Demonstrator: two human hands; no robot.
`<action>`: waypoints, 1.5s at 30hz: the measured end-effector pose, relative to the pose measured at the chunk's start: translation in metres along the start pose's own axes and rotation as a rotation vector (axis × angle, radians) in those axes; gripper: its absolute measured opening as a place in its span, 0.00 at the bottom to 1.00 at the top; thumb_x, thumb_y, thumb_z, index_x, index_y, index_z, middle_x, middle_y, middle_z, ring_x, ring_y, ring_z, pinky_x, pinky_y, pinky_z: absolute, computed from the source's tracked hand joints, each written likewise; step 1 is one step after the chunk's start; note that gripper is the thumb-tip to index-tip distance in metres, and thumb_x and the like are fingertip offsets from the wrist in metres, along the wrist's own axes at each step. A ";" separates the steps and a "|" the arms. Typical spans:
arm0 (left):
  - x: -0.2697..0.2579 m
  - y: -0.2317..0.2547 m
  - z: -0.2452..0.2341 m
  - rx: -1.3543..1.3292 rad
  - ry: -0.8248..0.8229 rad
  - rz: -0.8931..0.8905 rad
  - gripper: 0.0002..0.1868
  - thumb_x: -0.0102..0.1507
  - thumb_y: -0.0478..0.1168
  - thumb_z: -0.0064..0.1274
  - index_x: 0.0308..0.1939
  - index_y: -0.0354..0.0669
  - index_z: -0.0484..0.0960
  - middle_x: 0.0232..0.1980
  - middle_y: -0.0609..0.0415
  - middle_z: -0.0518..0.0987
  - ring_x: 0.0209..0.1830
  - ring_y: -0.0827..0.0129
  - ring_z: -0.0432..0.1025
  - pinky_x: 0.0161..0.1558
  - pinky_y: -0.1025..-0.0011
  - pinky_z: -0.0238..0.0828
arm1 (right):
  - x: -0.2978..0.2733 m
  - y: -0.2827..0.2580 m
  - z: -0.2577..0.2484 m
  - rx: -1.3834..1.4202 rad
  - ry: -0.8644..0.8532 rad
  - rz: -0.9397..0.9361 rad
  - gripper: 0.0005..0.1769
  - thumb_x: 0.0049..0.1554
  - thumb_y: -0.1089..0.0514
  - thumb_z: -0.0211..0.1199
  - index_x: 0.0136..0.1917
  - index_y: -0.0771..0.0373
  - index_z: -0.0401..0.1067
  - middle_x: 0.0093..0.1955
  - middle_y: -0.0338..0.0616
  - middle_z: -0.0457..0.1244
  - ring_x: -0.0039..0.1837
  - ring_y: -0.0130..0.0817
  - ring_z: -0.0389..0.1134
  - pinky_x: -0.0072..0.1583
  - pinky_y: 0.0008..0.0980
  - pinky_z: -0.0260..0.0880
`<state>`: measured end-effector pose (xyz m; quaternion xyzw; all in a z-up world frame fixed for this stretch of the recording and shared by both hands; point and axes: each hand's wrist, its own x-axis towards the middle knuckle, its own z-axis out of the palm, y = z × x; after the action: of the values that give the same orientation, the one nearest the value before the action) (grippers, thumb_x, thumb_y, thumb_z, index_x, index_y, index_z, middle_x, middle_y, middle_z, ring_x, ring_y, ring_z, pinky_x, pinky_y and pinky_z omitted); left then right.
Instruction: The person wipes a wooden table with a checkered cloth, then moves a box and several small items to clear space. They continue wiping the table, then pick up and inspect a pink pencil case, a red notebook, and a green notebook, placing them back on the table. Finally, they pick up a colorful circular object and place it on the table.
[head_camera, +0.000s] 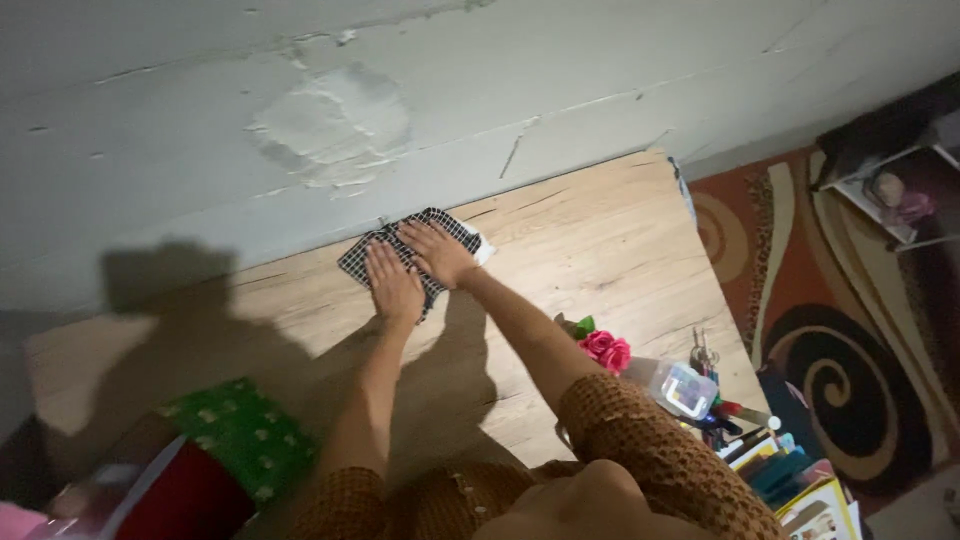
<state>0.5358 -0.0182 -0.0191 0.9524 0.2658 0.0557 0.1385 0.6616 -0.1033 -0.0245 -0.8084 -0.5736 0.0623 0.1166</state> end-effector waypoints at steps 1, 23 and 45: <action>0.002 0.015 0.004 -0.003 -0.003 0.004 0.38 0.68 0.45 0.43 0.76 0.23 0.53 0.79 0.26 0.49 0.82 0.39 0.43 0.79 0.48 0.31 | -0.008 0.015 -0.002 -0.001 -0.002 0.005 0.30 0.70 0.45 0.34 0.83 0.49 0.47 0.85 0.39 0.45 0.85 0.40 0.43 0.82 0.50 0.38; 0.070 0.260 0.078 0.057 -0.195 0.340 0.38 0.71 0.50 0.36 0.78 0.26 0.47 0.81 0.29 0.43 0.84 0.43 0.35 0.80 0.52 0.22 | -0.167 0.237 -0.077 -0.076 0.074 0.185 0.33 0.70 0.42 0.34 0.84 0.51 0.43 0.86 0.43 0.40 0.85 0.45 0.41 0.71 0.55 0.59; 0.096 0.458 0.129 0.142 -0.350 0.719 0.36 0.76 0.55 0.25 0.82 0.39 0.38 0.84 0.39 0.33 0.85 0.53 0.29 0.81 0.57 0.20 | -0.311 0.334 -0.118 -0.119 0.232 0.981 0.38 0.70 0.33 0.34 0.86 0.49 0.38 0.88 0.44 0.31 0.86 0.47 0.27 0.79 0.60 0.18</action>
<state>0.8662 -0.3739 -0.0051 0.9870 -0.1083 -0.0808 0.0874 0.8907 -0.5152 -0.0077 -0.9895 -0.1121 -0.0133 0.0902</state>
